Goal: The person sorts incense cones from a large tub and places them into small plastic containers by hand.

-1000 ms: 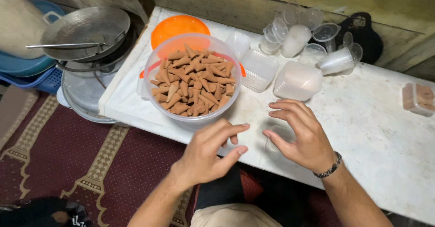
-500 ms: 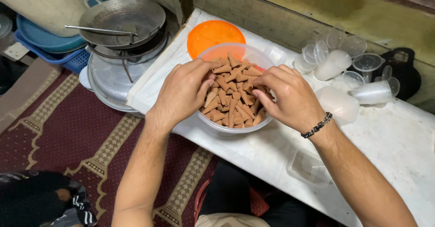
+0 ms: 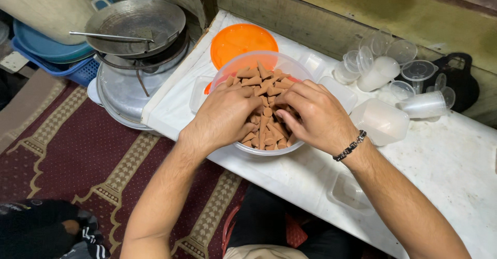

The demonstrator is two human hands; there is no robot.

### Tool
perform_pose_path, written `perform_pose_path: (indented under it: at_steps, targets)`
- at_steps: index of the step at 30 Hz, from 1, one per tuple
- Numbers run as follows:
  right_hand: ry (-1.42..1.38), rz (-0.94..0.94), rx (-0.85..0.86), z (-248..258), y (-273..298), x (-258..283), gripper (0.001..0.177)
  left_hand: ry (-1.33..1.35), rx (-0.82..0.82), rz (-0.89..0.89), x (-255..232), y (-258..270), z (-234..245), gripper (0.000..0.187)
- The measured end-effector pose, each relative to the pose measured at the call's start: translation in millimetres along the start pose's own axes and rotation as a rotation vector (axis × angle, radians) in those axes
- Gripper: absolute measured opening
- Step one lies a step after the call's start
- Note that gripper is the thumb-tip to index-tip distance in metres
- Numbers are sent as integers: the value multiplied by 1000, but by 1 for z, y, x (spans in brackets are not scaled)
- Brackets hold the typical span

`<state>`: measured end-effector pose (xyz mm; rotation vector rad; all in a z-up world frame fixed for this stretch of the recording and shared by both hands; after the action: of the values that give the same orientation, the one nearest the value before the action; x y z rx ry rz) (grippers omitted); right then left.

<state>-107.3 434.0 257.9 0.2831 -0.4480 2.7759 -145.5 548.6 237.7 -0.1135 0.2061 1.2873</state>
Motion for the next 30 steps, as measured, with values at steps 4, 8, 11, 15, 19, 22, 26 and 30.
perform_pose_path:
  at_steps: [4, 8, 11, 15, 19, 22, 26, 30]
  targets:
    - [-3, 40, -37, 10, 5, 9, 13, -146, -101, 6, 2, -5, -10, 25]
    - [-16, 39, -80, 15, 21, 8, 13, -224, -360, -42, -14, 8, 12, 13]
    - [-83, 35, -147, 28, 40, 17, 14, -197, -458, -88, -47, 24, 32, 17]
    - [-259, -20, -262, 49, 81, 25, 16, 73, -453, -255, -106, 26, 33, 12]
    - [-297, -159, -370, 45, 148, 4, 17, 294, -479, -353, -145, 8, 2, 16]
    - [-300, -324, -381, 28, 201, -19, 23, 460, -433, -402, -173, -11, -24, 23]
    - [-342, -453, -399, -1, 242, -35, 28, 692, -365, -393, -167, -40, -93, 28]
    - [-427, -606, -231, -54, 262, -59, 17, 836, -208, -200, -142, -63, -168, 18]
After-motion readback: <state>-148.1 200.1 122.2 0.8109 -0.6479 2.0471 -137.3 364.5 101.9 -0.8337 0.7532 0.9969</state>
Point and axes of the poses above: each hand's wrist, its own y-axis away from the middle knuckle, its own z-axis out of the back of the hand, x = y × z, the point moved 9 cm from there along -y, towards the middle knuckle, and after that the axes turned 10 degrees about x, right-handed, at the moved point
